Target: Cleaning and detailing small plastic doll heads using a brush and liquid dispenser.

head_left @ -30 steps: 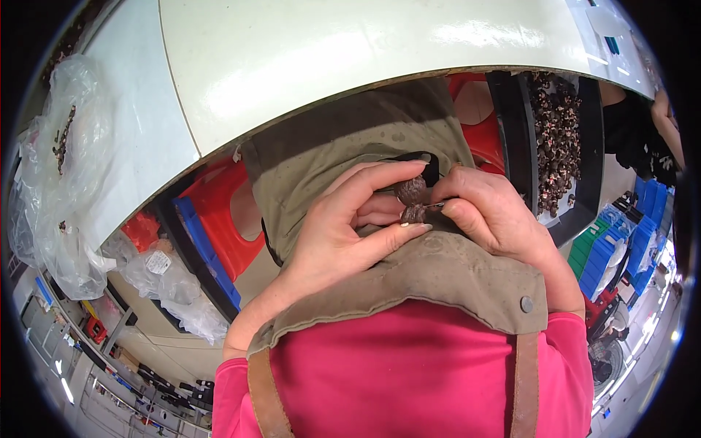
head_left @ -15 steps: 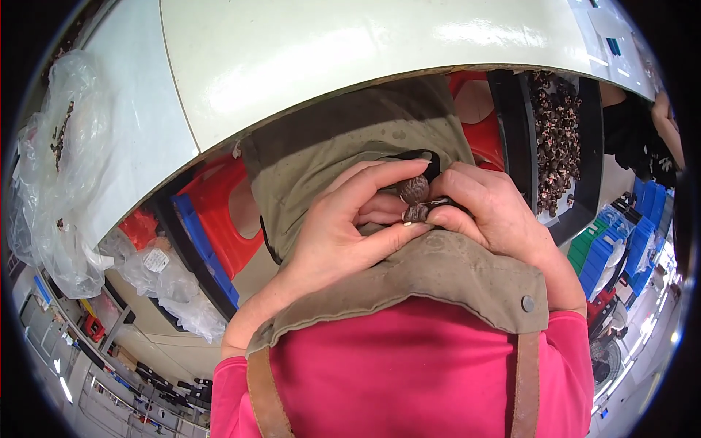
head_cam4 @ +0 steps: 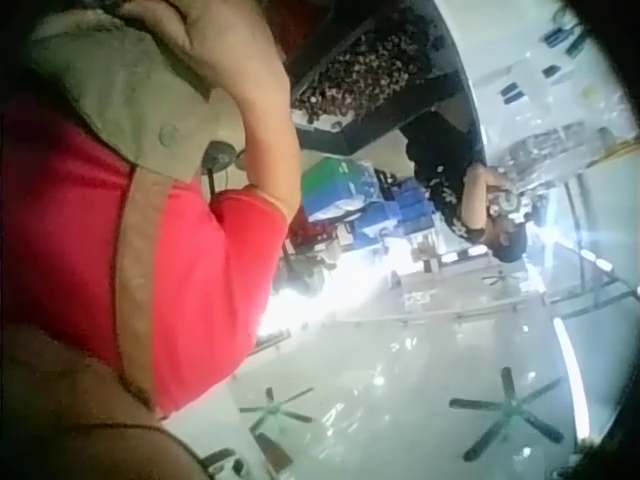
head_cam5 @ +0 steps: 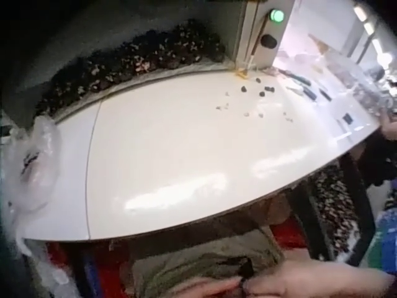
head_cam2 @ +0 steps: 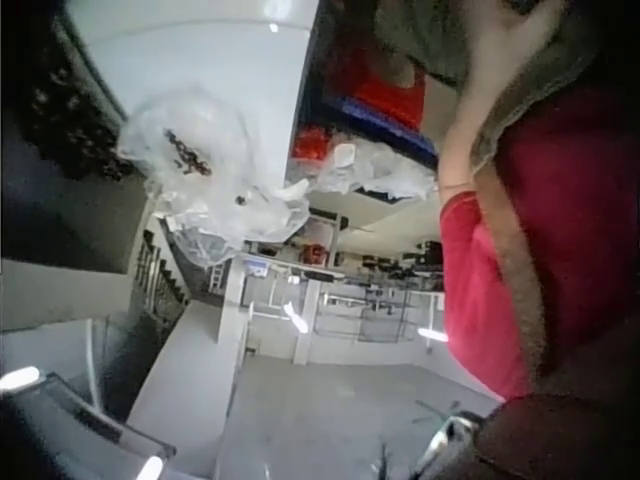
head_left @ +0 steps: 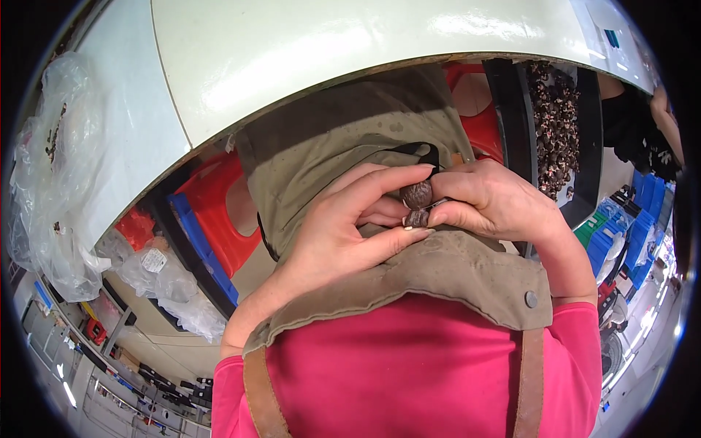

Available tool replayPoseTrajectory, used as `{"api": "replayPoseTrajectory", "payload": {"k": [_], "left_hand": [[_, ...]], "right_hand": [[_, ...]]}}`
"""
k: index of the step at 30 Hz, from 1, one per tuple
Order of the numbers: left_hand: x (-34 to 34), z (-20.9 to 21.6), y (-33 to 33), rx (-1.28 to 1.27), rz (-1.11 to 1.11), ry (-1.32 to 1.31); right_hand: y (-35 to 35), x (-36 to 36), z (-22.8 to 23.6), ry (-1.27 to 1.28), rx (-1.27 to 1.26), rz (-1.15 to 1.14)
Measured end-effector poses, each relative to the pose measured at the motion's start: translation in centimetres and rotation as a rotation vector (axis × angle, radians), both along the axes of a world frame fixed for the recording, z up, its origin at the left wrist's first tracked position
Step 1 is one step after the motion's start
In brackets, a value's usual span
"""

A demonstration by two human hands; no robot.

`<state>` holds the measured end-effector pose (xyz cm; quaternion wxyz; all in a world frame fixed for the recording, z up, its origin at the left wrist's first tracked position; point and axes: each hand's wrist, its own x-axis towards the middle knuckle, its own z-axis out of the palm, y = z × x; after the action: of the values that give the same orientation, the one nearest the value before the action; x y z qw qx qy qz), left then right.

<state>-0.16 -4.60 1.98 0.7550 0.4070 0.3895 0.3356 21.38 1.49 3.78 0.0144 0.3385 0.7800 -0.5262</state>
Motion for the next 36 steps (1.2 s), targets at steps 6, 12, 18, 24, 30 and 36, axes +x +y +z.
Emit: {"api": "replayPoseTrajectory", "payload": {"k": [6, 12, 18, 24, 30, 36], "left_hand": [[0.1, -0.6, 0.1, 0.069, 0.01, 0.013], [0.0, -0.1, 0.4, -0.01, -0.022, 0.01], [0.3, -0.7, 0.3, 0.006, 0.057, -0.019], [0.1, -0.2, 0.4, 0.023, 0.066, -0.013], [0.2, -0.4, 0.7, 0.038, 0.067, -0.024], [0.1, -0.5, 0.6, 0.05, 0.079, -0.003]], "right_hand": [[0.0, 0.1, -0.5, 0.075, -0.013, -0.023], [-0.1, 0.2, -0.5, 0.055, 0.12, -0.001], [-0.7, 0.2, -0.4, 0.069, 0.175, -0.077], [-1.2, 0.1, 0.3, 0.057, 0.149, -0.149], [-0.9, 0.0, 0.3, 0.021, 0.161, -0.131], [-0.8, -0.3, 0.7, -0.029, 0.218, -0.105]]}}
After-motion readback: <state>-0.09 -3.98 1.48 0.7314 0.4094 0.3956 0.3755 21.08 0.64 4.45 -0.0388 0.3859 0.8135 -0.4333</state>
